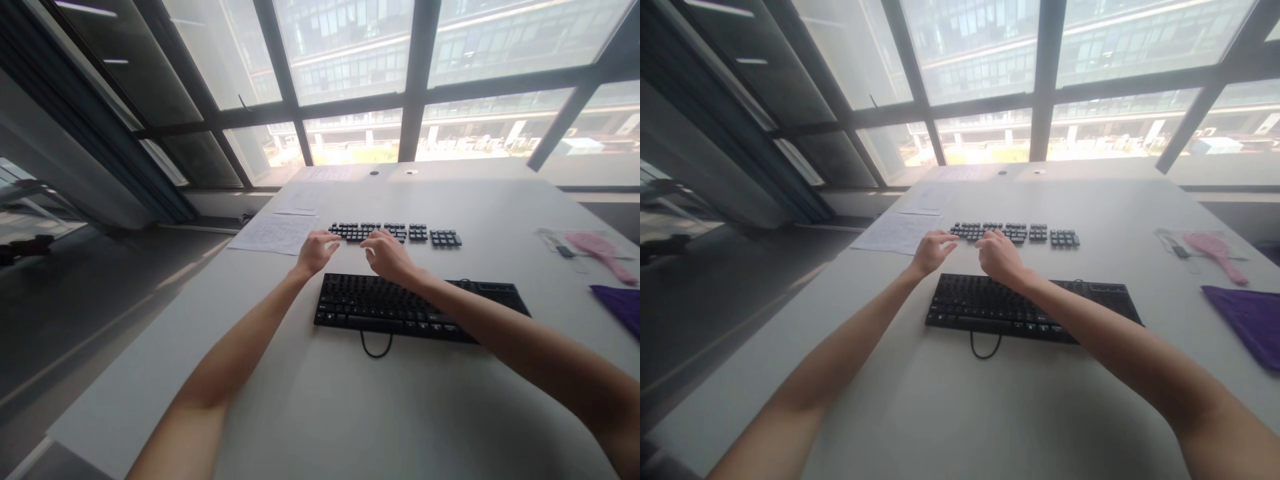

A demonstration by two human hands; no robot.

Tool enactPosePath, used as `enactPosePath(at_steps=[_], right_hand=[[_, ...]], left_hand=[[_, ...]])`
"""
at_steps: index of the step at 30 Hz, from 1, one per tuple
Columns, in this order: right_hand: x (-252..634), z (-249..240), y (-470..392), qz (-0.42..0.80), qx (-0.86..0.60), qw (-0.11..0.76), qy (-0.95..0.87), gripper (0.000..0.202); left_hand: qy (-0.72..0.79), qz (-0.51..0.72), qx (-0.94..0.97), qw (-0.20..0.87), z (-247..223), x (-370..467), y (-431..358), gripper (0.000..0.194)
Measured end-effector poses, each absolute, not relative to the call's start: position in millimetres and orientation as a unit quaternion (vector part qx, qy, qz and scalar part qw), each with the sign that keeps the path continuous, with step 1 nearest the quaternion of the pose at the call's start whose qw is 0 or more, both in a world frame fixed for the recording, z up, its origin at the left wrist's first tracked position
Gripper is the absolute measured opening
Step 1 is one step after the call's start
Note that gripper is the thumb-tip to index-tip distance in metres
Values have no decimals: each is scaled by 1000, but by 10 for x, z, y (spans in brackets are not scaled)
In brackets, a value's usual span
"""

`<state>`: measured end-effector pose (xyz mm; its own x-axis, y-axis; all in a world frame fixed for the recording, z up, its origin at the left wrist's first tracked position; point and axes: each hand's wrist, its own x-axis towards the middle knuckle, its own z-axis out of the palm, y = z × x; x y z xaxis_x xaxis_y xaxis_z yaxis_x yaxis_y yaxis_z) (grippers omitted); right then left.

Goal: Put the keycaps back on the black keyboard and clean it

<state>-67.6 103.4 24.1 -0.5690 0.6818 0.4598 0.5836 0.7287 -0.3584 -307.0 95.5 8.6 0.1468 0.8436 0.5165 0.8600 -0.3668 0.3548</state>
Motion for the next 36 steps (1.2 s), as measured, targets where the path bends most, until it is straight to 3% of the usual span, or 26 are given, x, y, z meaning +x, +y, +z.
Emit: enactPosePath(at_steps=[7,16,25,30,36], right_hand=[[-936,136,1657,-19,-397,158,-904,29],[-1096,-26,1780,-53,-353,172,-918,25],[-1138,-54,1761,-28,-306,206,-929,22],[-967,67,1399,73,-345,311,-883,11],[-517,178,687,155,-346,336,-862,8]], left_hand=[[-591,-209,-773,94,-56,-2920,1447,19],[-568,-221,-786,100,-210,-2974,1495,12],[-595,-309,-742,13,-130,-3006,1265,7],[-618,-367,-679,-147,112,-2917,669,23],[-580,-355,-691,-245,241,-2601,-81,15]])
